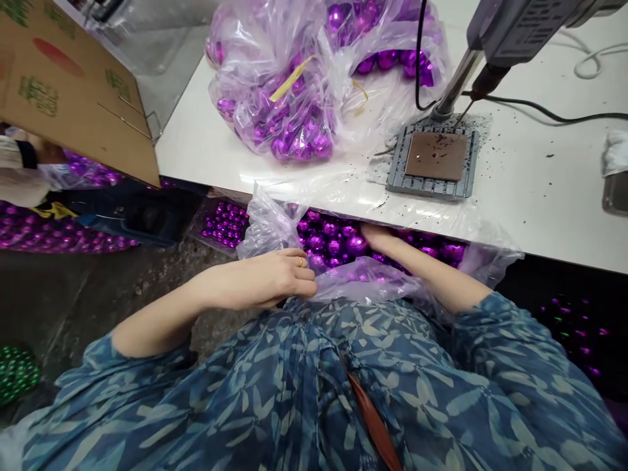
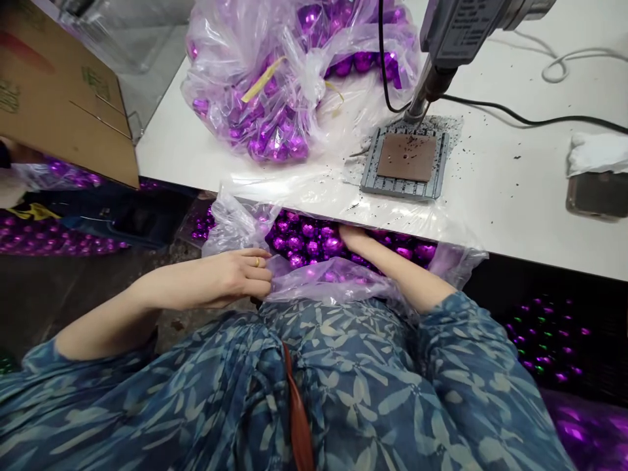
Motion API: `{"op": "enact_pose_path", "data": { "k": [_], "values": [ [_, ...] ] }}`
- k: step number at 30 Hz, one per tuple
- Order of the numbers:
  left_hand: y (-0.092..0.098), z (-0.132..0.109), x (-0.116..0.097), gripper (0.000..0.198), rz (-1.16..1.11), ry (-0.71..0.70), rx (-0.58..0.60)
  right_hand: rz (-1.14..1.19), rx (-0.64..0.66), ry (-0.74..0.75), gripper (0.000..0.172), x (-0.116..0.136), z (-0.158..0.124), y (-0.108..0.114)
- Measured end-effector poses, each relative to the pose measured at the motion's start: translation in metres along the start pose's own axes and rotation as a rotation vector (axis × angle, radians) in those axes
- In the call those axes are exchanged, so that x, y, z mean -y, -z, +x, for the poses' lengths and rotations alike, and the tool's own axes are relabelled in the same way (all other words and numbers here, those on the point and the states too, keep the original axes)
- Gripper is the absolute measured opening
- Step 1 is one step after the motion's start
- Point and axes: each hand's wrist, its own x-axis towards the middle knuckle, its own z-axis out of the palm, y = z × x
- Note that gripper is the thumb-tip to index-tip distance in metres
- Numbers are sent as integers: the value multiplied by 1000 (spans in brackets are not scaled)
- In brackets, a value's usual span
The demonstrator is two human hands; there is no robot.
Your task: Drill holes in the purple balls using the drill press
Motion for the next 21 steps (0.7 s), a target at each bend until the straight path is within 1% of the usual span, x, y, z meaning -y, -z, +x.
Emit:
{"op": "enact_pose_path", "data": {
  "k": [4,6,7,10,12,14,17,19,21],
  "values": [
    [5,-3,4,30,86,-4,-95,-91,80,153,62,18,-30,-11],
    [5,-1,5,30,92,-15,-109,-119,112,265,64,31,-38,-14],
    [4,2,5,29,85,-21,-111,-128,129,330,65,39,-37,-16],
    [1,9,4,27,66,-37,-110,-146,172,504,68,59,-20,-21],
    [1,12,4,26,82,-43,-112,-157,172,561,68,65,1,-22],
    [3,12,5,26,112,-31,-112,-167,158,580,67,62,23,-19],
    [7,8,8,28,112,14,-128,-173,151,591,66,51,49,-10],
    [8,4,9,29,71,42,-157,-172,159,597,65,46,58,-5],
    [7,0,9,31,32,67,-196,-173,163,596,65,46,59,-4]
  ]
}}
